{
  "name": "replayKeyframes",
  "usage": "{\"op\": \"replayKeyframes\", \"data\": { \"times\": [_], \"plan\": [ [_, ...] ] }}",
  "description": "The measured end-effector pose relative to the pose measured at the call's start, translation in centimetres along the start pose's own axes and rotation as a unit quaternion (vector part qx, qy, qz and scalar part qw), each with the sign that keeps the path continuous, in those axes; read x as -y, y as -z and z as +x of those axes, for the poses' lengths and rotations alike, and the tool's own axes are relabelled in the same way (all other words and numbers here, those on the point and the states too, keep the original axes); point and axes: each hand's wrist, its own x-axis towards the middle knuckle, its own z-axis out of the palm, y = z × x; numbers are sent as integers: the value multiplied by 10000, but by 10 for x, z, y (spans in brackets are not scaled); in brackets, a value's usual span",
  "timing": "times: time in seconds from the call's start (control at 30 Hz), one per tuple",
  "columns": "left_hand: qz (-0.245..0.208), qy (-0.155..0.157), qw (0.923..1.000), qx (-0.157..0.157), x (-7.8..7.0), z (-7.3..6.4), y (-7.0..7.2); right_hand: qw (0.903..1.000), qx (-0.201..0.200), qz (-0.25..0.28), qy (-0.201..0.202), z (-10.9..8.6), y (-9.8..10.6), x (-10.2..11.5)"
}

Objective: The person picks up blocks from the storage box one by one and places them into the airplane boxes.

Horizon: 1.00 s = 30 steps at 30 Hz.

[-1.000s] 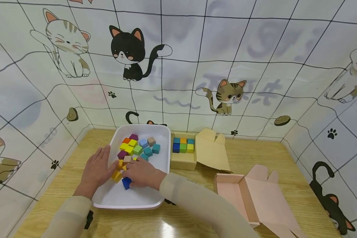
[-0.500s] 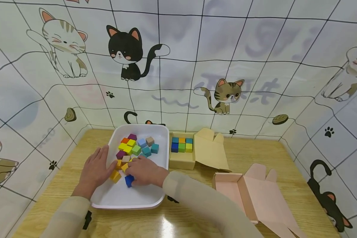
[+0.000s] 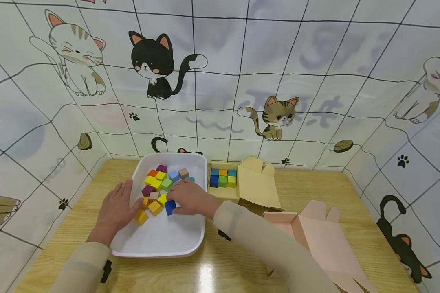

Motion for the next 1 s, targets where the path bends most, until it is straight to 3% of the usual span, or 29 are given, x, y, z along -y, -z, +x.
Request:
{"op": "replayKeyframes", "data": {
  "times": [0.6,0.8,1.0],
  "plan": [
    [-27,-2,10000,-50,0,-2,-1,9930,-541,215,-1030,-43,33,-78],
    [-25,-7,10000,-40,-1,-2,-1,9874,-667,248,-1411,-56,23,-106],
    [0,-9,10000,-47,-3,-2,0,9847,-408,273,-1670,-63,2,-119]
  ]
}}
